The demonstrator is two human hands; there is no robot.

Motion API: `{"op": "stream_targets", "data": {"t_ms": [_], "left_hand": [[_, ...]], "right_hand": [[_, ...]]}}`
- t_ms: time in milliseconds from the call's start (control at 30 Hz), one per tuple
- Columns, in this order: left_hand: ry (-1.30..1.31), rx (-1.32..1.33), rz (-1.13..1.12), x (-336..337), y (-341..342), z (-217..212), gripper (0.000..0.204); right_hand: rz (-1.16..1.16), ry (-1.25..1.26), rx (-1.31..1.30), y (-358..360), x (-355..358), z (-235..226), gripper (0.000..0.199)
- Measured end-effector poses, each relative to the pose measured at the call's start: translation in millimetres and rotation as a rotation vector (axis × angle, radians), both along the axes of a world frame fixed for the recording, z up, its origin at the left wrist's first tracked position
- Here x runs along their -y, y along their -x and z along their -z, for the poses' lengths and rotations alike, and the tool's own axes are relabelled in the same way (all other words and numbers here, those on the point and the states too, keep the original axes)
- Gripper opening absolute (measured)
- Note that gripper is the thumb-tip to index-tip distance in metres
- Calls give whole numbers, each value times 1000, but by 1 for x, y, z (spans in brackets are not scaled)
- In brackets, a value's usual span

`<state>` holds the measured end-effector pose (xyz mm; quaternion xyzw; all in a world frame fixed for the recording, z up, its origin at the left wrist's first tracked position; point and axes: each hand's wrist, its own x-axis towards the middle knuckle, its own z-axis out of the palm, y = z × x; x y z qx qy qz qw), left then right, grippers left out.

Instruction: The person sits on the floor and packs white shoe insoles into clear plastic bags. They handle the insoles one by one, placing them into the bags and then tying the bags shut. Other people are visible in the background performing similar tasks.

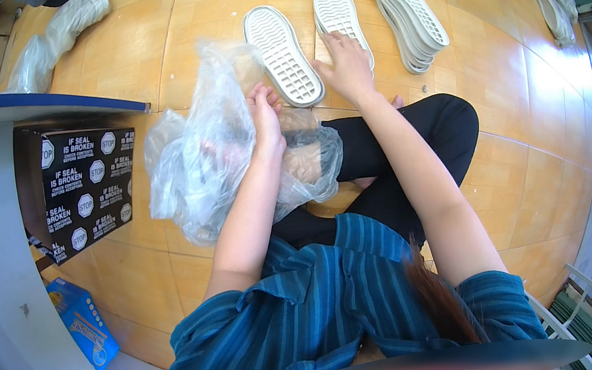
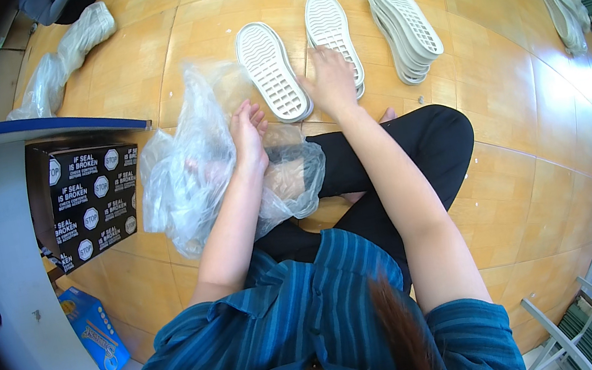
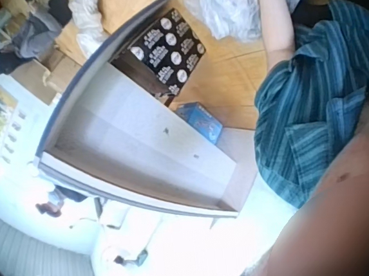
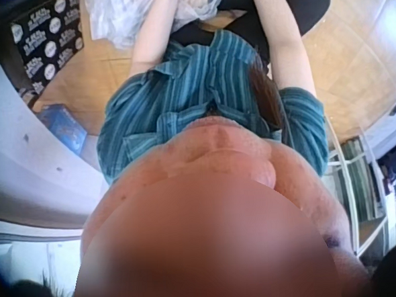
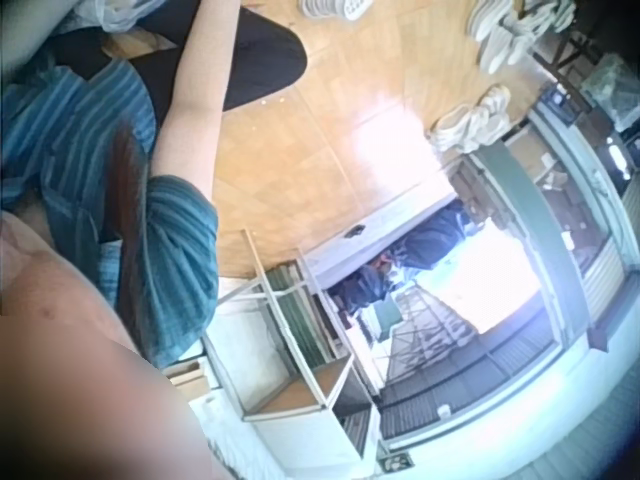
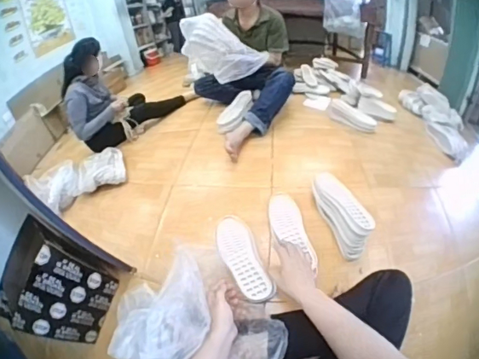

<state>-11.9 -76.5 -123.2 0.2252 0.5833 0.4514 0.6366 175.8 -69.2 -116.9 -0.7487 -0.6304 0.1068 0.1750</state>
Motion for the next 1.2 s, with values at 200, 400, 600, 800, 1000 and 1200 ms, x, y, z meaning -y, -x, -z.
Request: {"op": "stream_targets", "data": {"t_ms": [200, 400, 600, 800, 1000, 1200], "left_hand": [[19, 0, -106, 1, 0, -7, 65], [-48, 186, -180, -7, 7, -37, 74], [-155, 355, 231, -9, -4, -79, 73], [-216, 594, 261, 5, -18, -108, 74], [-202, 596, 279, 19, -14, -112, 69], [-259, 636, 413, 19, -3, -101, 69]], "right_hand": [[-210, -57, 2, 53, 27, 7, 73], [-4, 1, -958, 34, 24, -26, 58], [-27, -57, -1753, 39, 83, -80, 49], [-208, -168, -1515, 50, 117, -93, 53], [-193, -114, -1530, 43, 124, -95, 40], [-124, -197, -1281, 41, 125, -85, 35]]}}
